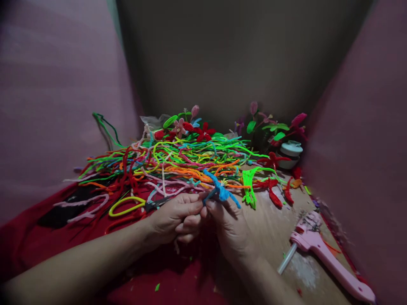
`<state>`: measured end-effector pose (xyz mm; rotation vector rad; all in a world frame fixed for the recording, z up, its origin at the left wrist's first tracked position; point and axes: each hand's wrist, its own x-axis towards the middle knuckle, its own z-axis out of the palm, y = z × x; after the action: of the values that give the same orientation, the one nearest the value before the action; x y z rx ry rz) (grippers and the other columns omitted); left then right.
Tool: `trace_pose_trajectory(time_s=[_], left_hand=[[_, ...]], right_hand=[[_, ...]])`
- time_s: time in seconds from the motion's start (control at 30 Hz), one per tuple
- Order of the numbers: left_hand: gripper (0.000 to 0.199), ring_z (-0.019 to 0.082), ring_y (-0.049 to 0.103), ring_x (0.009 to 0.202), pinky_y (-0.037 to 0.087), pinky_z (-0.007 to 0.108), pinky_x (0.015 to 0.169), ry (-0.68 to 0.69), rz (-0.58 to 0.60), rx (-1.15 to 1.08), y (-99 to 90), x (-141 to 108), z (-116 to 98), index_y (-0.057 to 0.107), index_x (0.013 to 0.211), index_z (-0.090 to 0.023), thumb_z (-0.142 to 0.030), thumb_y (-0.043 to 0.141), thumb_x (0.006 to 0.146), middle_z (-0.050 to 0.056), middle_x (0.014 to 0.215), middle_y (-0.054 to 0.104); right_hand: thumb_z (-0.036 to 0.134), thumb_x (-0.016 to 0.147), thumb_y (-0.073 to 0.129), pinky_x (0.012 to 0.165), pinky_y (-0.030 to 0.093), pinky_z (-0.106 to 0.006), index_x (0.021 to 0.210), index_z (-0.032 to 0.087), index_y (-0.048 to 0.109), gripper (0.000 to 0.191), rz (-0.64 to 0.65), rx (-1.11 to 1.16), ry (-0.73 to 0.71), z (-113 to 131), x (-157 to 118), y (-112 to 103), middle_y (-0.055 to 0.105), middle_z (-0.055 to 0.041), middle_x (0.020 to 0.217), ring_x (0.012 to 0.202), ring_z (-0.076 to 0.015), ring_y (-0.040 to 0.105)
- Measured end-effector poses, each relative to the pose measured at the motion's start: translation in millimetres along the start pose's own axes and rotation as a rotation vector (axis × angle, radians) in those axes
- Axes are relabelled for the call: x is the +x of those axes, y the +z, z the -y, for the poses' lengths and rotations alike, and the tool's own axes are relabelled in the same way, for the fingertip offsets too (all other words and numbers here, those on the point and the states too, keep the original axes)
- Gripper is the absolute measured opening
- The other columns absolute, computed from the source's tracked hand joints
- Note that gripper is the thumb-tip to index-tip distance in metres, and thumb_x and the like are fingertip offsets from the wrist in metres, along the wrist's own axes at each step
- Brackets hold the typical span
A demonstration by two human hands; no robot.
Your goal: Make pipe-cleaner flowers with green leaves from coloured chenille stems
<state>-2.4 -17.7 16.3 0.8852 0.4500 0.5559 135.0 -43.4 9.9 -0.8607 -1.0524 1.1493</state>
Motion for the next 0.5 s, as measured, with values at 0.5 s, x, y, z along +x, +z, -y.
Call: trace_pose_trajectory(time_s=[0.5], left_hand=[[0.021, 0.008, 0.039, 0.052, 0.032, 0.02, 0.053, 0.561, -0.413, 1.229, 1.4, -2, 12, 0.05, 0.068, -0.017, -0.018, 0.041, 0.087, -0.004, 0.058, 0.042]], right_hand=[[0.024, 0.074, 0.067, 0.083, 0.047, -0.034, 0.099, 0.025, 0.068, 0.025, 0.001, 0.182, 0.091, -21, -2, -2, 0.07, -0.001, 0.1, 0.095, -0.022, 0.061]])
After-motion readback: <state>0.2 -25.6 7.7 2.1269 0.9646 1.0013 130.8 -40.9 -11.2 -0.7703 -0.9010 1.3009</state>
